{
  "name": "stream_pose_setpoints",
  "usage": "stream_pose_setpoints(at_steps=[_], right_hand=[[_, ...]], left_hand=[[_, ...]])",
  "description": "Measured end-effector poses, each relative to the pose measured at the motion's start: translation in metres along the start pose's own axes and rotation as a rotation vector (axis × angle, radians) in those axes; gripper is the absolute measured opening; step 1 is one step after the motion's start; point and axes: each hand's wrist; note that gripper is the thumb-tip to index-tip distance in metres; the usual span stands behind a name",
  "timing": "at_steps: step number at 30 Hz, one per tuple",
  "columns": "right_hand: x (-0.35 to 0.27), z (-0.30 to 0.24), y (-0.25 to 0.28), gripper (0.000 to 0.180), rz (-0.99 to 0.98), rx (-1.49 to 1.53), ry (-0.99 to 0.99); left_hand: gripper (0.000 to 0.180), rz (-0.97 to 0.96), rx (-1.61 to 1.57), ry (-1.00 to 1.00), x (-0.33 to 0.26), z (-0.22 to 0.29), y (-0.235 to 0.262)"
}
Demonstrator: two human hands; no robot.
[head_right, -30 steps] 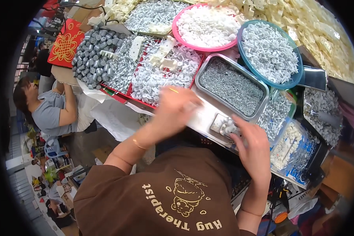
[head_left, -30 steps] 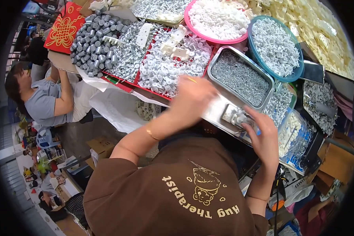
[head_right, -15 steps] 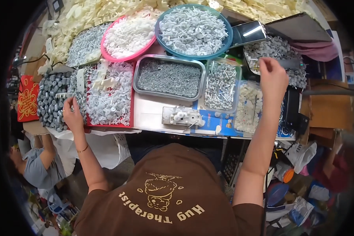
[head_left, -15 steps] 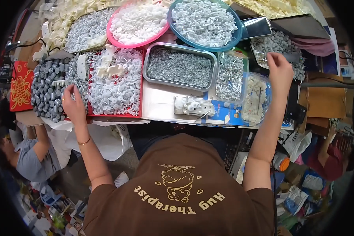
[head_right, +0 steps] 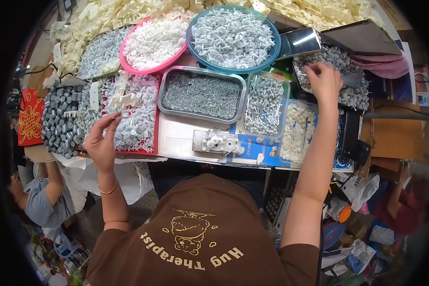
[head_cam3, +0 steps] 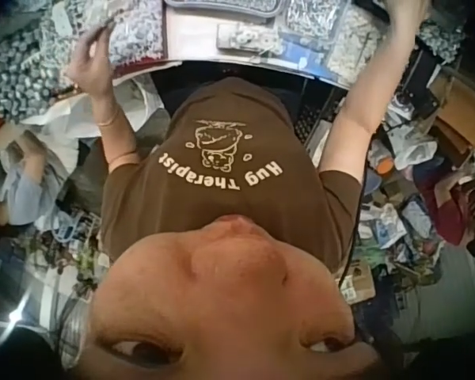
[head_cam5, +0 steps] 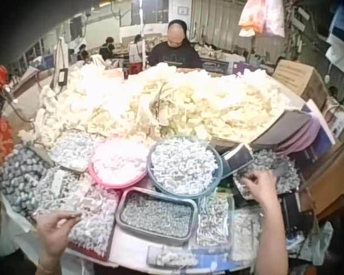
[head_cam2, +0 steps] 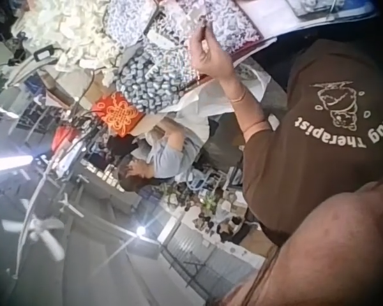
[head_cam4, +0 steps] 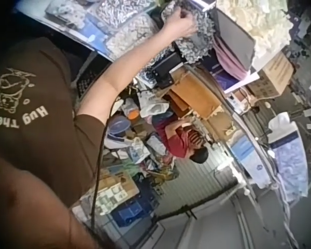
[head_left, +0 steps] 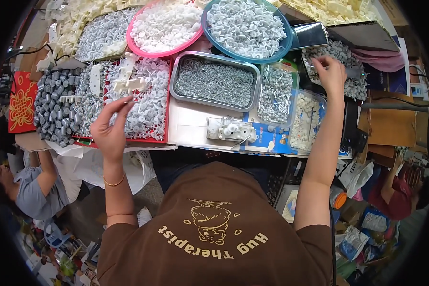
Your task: Assembling small plastic components and using a heat gun for processing.
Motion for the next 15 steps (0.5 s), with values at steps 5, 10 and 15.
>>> stream_pose_setpoints(at_steps=[5,10,15], right_hand=[[-0.01,-0.017,0.007,0.037,-0.038,-0.077,0.027],[-0.022,-0.014,0.006,0.04,0.134,0.137,-0.136],[-0.049,-0.032,0.028,0.025,0.235,0.698,-0.155]], left_hand=[[0.02,-0.183,-0.094,-0.034,-0.006,0.017,-0.046],[0.017,-0.311,-0.113,-0.06,-0.02,0.022,-0.081],[0.019,-0.373,-0.217,-0.03,-0.038,0.035,-0.092]])
Point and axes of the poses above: each hand's wrist, its own x-axis towards the middle knuckle, its own y-axis out of the back of the hand, z = x × y, and after that the axes turned 5 degrees about -x, right-handed
